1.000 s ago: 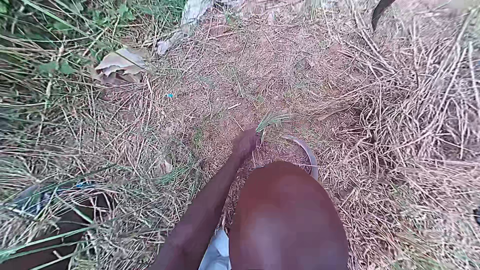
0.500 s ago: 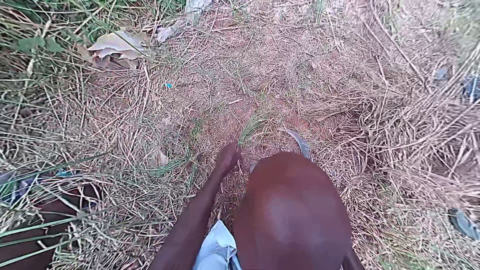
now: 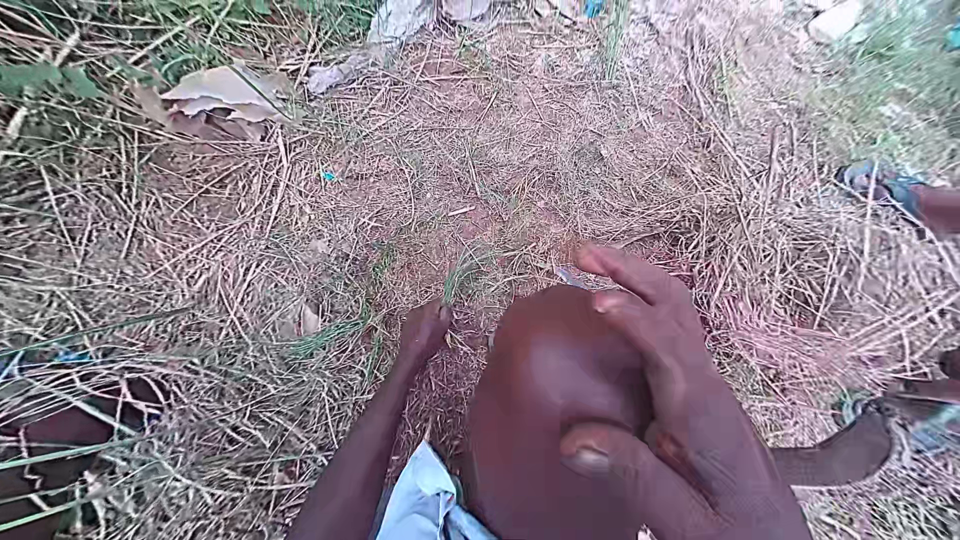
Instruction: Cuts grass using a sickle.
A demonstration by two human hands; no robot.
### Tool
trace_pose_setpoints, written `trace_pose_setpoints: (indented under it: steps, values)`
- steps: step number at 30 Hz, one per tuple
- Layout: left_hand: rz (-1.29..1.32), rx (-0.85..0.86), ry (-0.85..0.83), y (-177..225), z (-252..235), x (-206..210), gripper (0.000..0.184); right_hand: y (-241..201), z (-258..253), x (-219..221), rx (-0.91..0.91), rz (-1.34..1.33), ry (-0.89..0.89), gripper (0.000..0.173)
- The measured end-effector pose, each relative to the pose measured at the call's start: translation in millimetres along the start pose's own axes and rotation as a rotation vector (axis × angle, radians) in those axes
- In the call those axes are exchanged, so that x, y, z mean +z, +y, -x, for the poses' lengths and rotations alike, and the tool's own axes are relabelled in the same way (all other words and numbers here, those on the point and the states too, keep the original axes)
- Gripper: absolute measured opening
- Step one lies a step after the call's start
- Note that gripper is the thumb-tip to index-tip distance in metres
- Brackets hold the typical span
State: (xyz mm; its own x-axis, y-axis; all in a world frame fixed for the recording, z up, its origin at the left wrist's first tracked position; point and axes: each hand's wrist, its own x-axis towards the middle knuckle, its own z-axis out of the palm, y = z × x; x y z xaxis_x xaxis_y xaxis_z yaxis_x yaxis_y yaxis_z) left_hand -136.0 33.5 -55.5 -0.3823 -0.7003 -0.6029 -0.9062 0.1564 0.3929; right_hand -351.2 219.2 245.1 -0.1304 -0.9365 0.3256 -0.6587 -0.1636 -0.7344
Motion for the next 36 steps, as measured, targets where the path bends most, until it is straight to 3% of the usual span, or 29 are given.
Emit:
trace_pose_setpoints:
  steps: [4, 7, 9, 11, 12, 14, 15, 17, 21, 24, 31, 33, 36]
  values:
    - [0.041, 0.003, 0.003, -1, 8, -3, 0.043, 32, 26, -6, 0.097, -0.458, 0.009, 0.056]
    - [0.079, -0.049, -0.067, 45, 38, -41, 0.044, 66, 59, 4, 0.272, -0.576, 0.314, 0.039]
    - [0.097, -0.104, -0.141, 66, 57, -67, 0.045, 91, 95, 21, 0.455, -0.603, 0.4, 0.023]
    - [0.102, -0.101, -0.107, 49, 49, -59, 0.046, 115, 142, 42, 0.644, -0.343, 0.249, 0.021]
    - [0.095, -0.047, 0.034, 21, 30, -34, 0.046, 125, 166, 51, 0.757, -0.115, 0.067, 0.026]
    - [0.103, -0.022, 0.103, -24, 2, -9, 0.049, 137, 204, 73, 0.986, 0.135, -0.293, 0.041]
    - [0.116, -0.027, 0.103, -38, -9, -4, 0.049, 144, 220, 85, 1.072, 0.16, -0.382, 0.051]
    - [0.126, -0.039, 0.115, -51, -11, -1, 0.049, 144, 232, 104, 1.192, 0.127, -0.388, 0.057]
    - [0.172, -0.093, 0.09, -38, -11, -9, 0.048, 149, 221, 131, 1.202, 0.202, -0.237, 0.062]
    - [0.134, -0.083, 0.119, -23, -17, -11, 0.052, 156, 208, 133, 1.223, 0.2, -0.243, 0.055]
    - [0.114, 0.01, -0.017, 69, -32, -54, 0.051, 143, 197, 109, 1.328, -0.598, 0.164, 0.044]
    - [0.096, 0.031, -0.025, 87, -45, -59, 0.051, 140, 189, 113, 1.298, -0.613, 0.246, 0.042]
    - [0.09, 0.045, -0.008, 100, -61, -62, 0.051, 162, 191, 139, 1.094, -0.542, 0.352, 0.052]
